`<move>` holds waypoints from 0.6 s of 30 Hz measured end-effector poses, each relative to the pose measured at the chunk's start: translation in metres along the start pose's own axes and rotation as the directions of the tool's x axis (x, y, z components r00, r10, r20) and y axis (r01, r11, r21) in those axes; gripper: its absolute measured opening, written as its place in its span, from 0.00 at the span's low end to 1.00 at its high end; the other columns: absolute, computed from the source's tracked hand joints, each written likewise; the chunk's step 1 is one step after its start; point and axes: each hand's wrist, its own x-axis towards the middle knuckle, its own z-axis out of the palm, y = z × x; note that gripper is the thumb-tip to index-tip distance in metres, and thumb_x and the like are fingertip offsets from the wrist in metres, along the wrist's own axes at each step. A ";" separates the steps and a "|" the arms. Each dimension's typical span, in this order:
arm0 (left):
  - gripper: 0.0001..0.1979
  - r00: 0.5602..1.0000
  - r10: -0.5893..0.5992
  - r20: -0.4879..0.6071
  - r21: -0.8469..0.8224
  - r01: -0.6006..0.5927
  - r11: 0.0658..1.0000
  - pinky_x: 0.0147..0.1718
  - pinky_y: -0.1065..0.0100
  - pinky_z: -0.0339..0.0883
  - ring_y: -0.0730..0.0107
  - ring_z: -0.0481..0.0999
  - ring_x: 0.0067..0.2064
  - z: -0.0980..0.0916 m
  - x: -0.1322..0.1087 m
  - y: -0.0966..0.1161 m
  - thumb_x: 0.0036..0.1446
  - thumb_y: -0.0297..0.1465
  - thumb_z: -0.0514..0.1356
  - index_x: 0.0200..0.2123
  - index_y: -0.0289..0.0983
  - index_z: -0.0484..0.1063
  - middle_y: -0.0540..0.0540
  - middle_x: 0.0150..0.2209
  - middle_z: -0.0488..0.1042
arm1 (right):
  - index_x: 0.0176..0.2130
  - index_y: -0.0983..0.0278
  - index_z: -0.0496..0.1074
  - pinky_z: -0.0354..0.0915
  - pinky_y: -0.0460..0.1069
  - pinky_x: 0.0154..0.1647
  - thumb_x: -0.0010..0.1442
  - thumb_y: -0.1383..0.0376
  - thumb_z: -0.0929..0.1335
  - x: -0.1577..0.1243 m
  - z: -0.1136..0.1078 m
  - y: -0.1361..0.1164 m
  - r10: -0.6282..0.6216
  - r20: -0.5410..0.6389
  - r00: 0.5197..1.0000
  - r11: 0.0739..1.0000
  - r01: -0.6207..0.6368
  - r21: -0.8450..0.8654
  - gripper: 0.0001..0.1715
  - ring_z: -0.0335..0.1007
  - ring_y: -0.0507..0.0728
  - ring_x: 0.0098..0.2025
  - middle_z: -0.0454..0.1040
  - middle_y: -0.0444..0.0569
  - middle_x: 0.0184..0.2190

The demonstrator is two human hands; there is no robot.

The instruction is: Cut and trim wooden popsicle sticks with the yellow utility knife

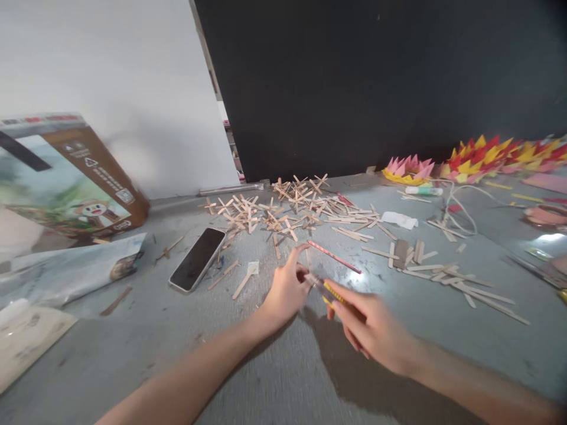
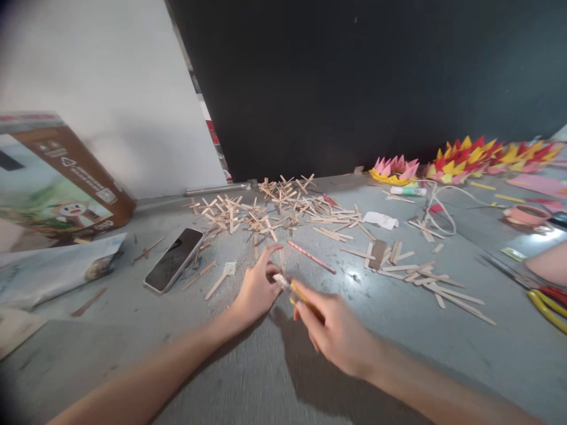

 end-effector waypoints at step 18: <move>0.27 0.996 0.091 0.002 0.180 -0.090 0.980 0.52 0.59 0.70 0.61 0.76 0.47 0.002 0.005 -0.009 0.56 0.30 0.71 0.59 0.40 0.74 0.45 0.43 0.78 | 0.53 0.56 0.78 0.72 0.51 0.38 0.74 0.59 0.62 0.025 -0.062 0.030 -0.304 -0.055 0.951 0.541 0.125 -0.832 0.18 0.80 0.59 0.38 0.82 0.51 0.43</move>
